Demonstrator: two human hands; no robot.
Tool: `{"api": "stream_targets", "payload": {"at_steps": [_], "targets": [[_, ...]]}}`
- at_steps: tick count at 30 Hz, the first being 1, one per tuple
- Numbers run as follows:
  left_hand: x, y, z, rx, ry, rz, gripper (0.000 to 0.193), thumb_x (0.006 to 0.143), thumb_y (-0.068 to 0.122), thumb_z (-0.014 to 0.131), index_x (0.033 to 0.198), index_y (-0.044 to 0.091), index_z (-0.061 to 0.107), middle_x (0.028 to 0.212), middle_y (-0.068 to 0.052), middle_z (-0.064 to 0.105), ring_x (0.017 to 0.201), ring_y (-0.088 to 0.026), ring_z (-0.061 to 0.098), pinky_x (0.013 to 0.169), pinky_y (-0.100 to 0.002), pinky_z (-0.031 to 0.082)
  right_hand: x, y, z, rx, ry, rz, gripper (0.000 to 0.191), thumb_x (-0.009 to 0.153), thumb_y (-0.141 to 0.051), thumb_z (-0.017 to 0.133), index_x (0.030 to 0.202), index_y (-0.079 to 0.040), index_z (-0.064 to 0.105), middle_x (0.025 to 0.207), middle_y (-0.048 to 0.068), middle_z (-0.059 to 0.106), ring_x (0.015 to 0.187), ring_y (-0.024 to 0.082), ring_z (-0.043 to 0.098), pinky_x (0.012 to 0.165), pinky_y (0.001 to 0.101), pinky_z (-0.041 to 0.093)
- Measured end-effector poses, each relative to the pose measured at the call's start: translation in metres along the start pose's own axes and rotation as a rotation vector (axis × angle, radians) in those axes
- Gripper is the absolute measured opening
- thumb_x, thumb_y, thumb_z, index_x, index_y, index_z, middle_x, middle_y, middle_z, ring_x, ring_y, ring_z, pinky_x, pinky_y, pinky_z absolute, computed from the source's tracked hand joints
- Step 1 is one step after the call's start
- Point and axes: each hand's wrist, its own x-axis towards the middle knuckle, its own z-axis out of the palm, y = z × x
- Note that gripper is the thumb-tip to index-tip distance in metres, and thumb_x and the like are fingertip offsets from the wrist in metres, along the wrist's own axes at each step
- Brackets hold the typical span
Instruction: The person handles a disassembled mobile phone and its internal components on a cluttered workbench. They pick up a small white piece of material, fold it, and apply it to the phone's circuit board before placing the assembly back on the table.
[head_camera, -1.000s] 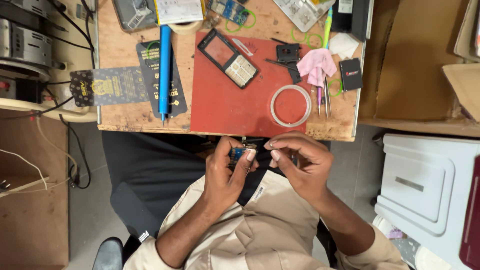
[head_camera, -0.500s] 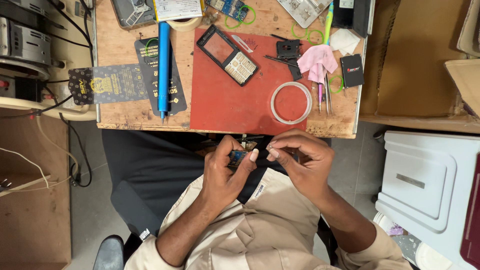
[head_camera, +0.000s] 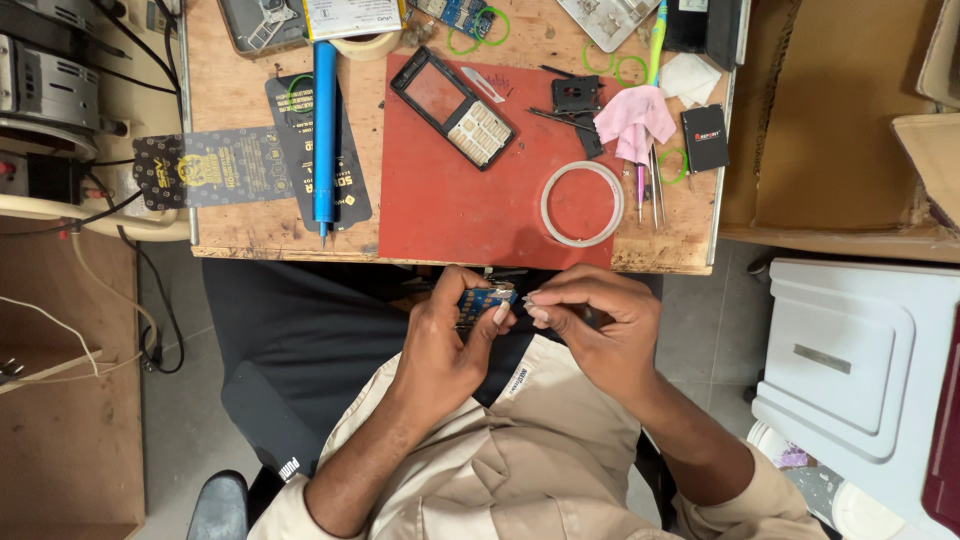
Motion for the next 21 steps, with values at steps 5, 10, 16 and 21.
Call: {"api": "stream_targets", "payload": {"at_steps": [5, 10, 16, 21], "targets": [[0.000, -0.003, 0.005, -0.027, 0.051, 0.010, 0.012, 0.095, 0.000, 0.070, 0.100, -0.001, 0.059, 0.085, -0.009, 0.077, 0.078, -0.010, 0.075, 0.070, -0.026, 0.062, 0.001, 0.000, -0.001, -0.052, 0.003, 0.017, 0.013, 0.088, 0.003, 0.078, 0.101, 0.001, 0.077, 0.083, 0.007, 0.070, 0.069, 0.010, 0.066, 0.059, 0.0214, 0.050], [0.000, -0.007, 0.009, -0.171, 0.066, -0.029, 0.023, 0.094, -0.002, 0.075, 0.104, 0.000, 0.054, 0.093, -0.010, 0.074, 0.085, -0.009, 0.068, 0.075, -0.025, 0.057, 0.001, -0.001, 0.000, -0.066, -0.038, -0.002, 0.018, 0.089, 0.005, 0.076, 0.107, 0.000, 0.076, 0.085, 0.006, 0.069, 0.068, 0.008, 0.066, 0.059, 0.0211, 0.050], [0.000, -0.008, 0.010, -0.408, 0.064, 0.017, 0.040, 0.085, -0.009, 0.078, 0.107, 0.002, 0.047, 0.101, -0.011, 0.074, 0.095, -0.010, 0.071, 0.084, -0.025, 0.059, 0.000, -0.001, 0.002, 0.031, -0.011, 0.119, 0.033, 0.088, 0.007, 0.075, 0.121, 0.002, 0.071, 0.089, 0.006, 0.071, 0.075, 0.008, 0.068, 0.064, 0.0216, 0.055], [0.001, -0.009, 0.016, -0.382, 0.163, -0.122, 0.036, 0.085, -0.010, 0.079, 0.102, 0.001, 0.049, 0.092, -0.012, 0.076, 0.081, -0.011, 0.071, 0.067, -0.026, 0.057, -0.001, -0.001, 0.000, -0.013, -0.042, 0.098, 0.031, 0.086, 0.006, 0.078, 0.116, 0.000, 0.074, 0.087, 0.005, 0.070, 0.074, 0.007, 0.066, 0.063, 0.0212, 0.053]]}}
